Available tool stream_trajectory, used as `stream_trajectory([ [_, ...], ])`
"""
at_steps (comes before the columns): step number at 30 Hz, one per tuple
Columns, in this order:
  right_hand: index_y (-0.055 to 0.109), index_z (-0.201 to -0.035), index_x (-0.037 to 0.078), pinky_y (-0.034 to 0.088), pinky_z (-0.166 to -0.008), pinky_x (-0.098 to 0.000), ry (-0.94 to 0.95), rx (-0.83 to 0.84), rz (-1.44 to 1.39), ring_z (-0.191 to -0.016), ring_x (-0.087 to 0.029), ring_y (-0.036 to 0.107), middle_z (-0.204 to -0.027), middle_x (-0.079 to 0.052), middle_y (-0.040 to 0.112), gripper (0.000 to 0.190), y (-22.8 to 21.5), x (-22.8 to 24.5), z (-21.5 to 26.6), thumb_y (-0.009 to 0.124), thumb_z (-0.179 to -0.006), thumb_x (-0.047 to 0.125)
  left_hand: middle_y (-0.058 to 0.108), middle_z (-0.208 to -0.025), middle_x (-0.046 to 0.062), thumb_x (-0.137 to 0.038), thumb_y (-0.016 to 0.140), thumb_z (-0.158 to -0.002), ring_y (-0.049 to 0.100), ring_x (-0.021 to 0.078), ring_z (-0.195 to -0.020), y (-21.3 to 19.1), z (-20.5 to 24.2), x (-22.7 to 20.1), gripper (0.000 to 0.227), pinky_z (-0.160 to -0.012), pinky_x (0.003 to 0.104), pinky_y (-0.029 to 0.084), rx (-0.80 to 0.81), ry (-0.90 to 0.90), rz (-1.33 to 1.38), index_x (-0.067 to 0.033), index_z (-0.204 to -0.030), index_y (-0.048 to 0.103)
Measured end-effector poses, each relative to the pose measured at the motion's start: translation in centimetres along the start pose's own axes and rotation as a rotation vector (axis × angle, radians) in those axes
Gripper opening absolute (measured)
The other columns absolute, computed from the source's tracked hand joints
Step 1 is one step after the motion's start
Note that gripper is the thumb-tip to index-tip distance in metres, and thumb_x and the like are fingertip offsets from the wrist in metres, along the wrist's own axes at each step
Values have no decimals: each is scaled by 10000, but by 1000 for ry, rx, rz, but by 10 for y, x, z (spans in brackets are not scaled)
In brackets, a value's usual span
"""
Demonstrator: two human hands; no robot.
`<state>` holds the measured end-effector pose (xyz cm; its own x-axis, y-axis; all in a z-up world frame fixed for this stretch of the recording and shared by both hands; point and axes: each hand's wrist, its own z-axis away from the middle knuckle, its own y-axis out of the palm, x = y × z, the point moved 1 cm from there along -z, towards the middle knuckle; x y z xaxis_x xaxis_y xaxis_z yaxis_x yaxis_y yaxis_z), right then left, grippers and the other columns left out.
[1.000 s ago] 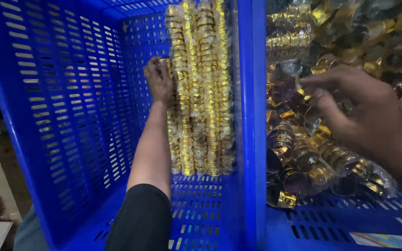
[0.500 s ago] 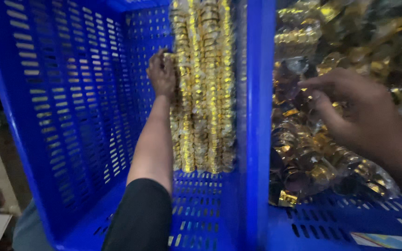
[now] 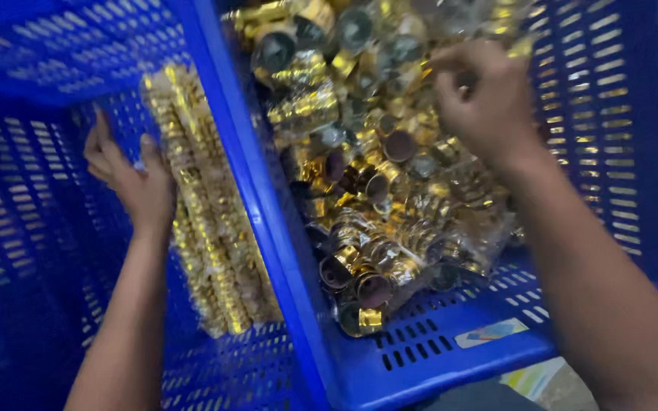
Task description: The person sorts small, gold-colored metal parts from a large blue basket into a smaller blue basket. They pick up the parts by hand and place them in neat vertical rows within the smaller basket.
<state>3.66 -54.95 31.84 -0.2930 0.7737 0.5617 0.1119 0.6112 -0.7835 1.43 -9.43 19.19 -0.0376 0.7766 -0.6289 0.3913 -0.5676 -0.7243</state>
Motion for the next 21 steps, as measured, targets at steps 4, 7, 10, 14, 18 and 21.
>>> stream_trajectory([
  [4,722,-1085,-10,601,-655,-259,194,238,-18,-818,-223,681,-988,-157,719,180,23,12,5,641,-934,-64,433,-1497,181,-360,463,-1142,368,338,-1434,-70,-2,-189,497,-1240,493,303,101,379,258,-36,-1515,400],
  [7,620,-1311,88,410,-883,-498,203,492,246,-1105,-273,572,-1264,-102,630,412,37,15,10,580,-904,39,484,-1428,107,-330,552,-1068,374,280,-1403,-90,2,-276,392,-1190,472,283,358,509,304,-138,-1410,553],
  [10,524,-1497,161,283,-1134,-622,153,600,421,-1377,-326,475,-1519,-71,544,641,54,-3,21,522,-872,16,564,-1372,85,-361,606,-1008,454,288,-1322,-62,18,-295,300,-1036,498,239,468,505,57,-233,-1266,693],
  [14,586,-1454,144,369,-1079,-541,57,509,509,-1286,-359,536,-1438,-92,613,617,67,-14,27,644,-855,5,654,-1271,11,-445,638,-997,544,268,-1201,-43,36,-305,239,-920,504,379,240,683,-223,-270,-1106,760],
  [18,702,-1097,84,426,-820,-452,-65,273,569,-1056,-324,594,-1082,-98,651,346,107,-59,47,730,-789,238,635,-1020,-14,-327,702,-948,618,248,-1020,-39,29,-290,134,-809,396,470,137,567,20,-202,-985,731],
  [21,710,-1061,81,423,-833,-436,-43,270,554,-1032,-307,613,-1020,-95,647,270,99,-54,50,703,-825,212,654,-956,-13,-272,656,-957,640,234,-983,-41,30,-289,113,-787,360,490,153,578,94,-196,-934,736],
])
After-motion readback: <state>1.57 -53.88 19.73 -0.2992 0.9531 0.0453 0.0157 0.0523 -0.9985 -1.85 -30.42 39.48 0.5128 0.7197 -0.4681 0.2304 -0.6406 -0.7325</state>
